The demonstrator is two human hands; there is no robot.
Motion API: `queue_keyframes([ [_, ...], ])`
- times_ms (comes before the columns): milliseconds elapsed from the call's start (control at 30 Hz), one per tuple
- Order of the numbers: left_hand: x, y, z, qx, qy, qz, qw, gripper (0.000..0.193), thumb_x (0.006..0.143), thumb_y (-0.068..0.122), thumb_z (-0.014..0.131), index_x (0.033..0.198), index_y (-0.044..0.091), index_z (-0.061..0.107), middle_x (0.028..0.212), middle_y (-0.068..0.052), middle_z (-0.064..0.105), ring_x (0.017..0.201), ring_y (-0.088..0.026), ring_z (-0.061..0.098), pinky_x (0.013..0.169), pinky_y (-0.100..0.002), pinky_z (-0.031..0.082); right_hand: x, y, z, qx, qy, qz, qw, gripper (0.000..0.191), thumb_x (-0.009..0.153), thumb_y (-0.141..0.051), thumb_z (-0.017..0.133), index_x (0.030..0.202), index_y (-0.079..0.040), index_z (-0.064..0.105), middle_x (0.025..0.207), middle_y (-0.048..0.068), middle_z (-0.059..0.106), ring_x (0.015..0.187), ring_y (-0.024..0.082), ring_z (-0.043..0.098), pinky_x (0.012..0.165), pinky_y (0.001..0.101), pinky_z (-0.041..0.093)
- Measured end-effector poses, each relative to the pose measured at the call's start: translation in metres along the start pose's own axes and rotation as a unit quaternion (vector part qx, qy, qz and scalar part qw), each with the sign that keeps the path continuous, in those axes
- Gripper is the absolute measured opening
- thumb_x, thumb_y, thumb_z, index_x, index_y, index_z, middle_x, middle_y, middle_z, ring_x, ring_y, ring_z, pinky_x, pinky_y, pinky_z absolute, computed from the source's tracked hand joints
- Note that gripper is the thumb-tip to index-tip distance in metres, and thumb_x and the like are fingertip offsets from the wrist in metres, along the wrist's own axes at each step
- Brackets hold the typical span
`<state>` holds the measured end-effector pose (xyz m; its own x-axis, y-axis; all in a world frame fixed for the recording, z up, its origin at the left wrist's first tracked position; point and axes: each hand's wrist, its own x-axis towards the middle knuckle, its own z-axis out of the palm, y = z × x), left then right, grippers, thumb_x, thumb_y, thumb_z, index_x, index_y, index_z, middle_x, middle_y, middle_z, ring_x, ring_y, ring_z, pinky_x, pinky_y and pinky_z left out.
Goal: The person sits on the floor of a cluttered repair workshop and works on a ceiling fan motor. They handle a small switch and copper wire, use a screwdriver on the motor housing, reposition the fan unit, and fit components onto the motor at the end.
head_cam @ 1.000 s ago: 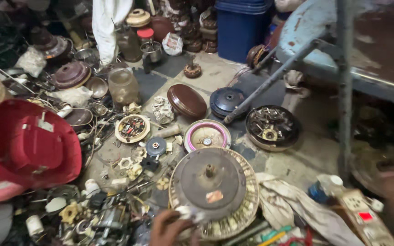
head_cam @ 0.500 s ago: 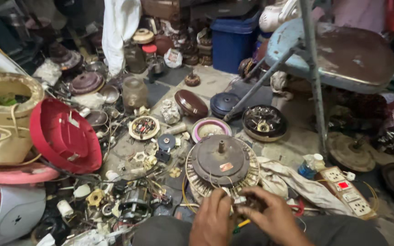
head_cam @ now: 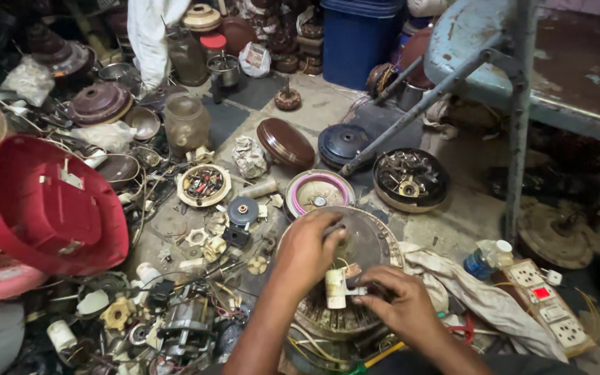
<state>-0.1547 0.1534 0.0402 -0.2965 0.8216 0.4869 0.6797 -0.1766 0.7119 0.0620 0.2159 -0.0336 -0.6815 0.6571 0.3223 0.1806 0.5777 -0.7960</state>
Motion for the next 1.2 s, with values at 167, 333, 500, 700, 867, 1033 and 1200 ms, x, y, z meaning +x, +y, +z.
queue_keyframes([
  [167, 0.018, -0.011, 0.003, -0.009, -0.062, -0.016, 0.998, 0.02, 0.082, 0.018, 0.077, 0.098, 0.006, 0.078, 0.103, -0.013, 0.074, 0.102, -0.034, 0.066, 0.092, -0.043, 0.051, 0.006, 0.004, 0.005, 0.019, -0.005, 0.051, 0.999, 0.028, 0.071, -0.009, 0.088, 0.097, -0.006, 0.077, 0.096, 0.002, 0.079, 0.072, 0.011, 0.067, 0.062, 0.0258, 0.053],
  [333, 0.013, -0.009, 0.001, 0.032, -0.039, 0.005, 0.999, 0.018, 0.077, 0.019, 0.082, 0.09, 0.006, 0.079, 0.094, -0.012, 0.074, 0.097, -0.034, 0.064, 0.087, -0.044, 0.05, 0.007, 0.004, 0.011, 0.046, -0.003, 0.054, 0.997, 0.026, 0.073, -0.008, 0.086, 0.097, -0.005, 0.077, 0.1, 0.002, 0.08, 0.074, 0.01, 0.07, 0.064, 0.0249, 0.054],
  [500, 0.016, -0.025, 0.008, -0.014, -0.06, -0.059, 0.996, 0.024, 0.073, 0.024, 0.086, 0.083, 0.004, 0.077, 0.086, -0.01, 0.072, 0.093, -0.028, 0.064, 0.083, -0.039, 0.051, 0.015, 0.002, 0.006, 0.036, 0.01, 0.097, 0.995, 0.03, 0.071, -0.01, 0.088, 0.1, -0.006, 0.078, 0.099, 0.001, 0.08, 0.072, 0.009, 0.068, 0.064, 0.0249, 0.055],
  [700, 0.021, -0.068, 0.011, -0.293, -0.042, -0.094, 0.951, 0.023, 0.098, 0.024, 0.069, 0.096, 0.003, 0.078, 0.098, -0.007, 0.067, 0.096, -0.019, 0.064, 0.088, -0.03, 0.05, 0.031, 0.004, -0.001, 0.013, 0.041, 0.089, 0.995, 0.03, 0.071, -0.009, 0.089, 0.099, -0.006, 0.08, 0.099, 0.002, 0.079, 0.073, 0.008, 0.065, 0.066, 0.024, 0.052],
  [867, 0.019, -0.066, 0.003, -0.295, 0.031, -0.06, 0.953, 0.023, 0.099, 0.025, 0.067, 0.1, 0.004, 0.076, 0.109, -0.006, 0.069, 0.107, -0.019, 0.065, 0.095, -0.031, 0.049, 0.037, 0.005, 0.004, 0.052, 0.042, 0.064, 0.996, 0.028, 0.074, -0.007, 0.087, 0.101, -0.004, 0.079, 0.102, 0.003, 0.079, 0.078, 0.008, 0.065, 0.069, 0.0236, 0.052],
  [1033, 0.014, -0.028, 0.002, -0.112, -0.044, 0.004, 0.993, 0.02, 0.082, 0.022, 0.081, 0.095, 0.006, 0.079, 0.104, -0.009, 0.072, 0.106, -0.027, 0.065, 0.093, -0.038, 0.05, 0.042, 0.012, 0.001, 0.054, 0.047, 0.084, 0.994, 0.031, 0.073, -0.006, 0.087, 0.102, -0.004, 0.078, 0.102, 0.004, 0.08, 0.078, 0.008, 0.067, 0.07, 0.0247, 0.054],
  [1200, 0.017, -0.011, 0.0, -0.028, -0.062, -0.003, 0.998, 0.016, 0.079, 0.018, 0.081, 0.091, 0.007, 0.078, 0.095, -0.007, 0.075, 0.1, -0.03, 0.064, 0.091, -0.041, 0.049, 0.054, 0.023, -0.003, 0.098, 0.028, 0.126, 0.987, 0.033, 0.075, -0.004, 0.085, 0.107, -0.001, 0.078, 0.099, 0.006, 0.081, 0.084, 0.009, 0.07, 0.075, 0.0265, 0.059],
])
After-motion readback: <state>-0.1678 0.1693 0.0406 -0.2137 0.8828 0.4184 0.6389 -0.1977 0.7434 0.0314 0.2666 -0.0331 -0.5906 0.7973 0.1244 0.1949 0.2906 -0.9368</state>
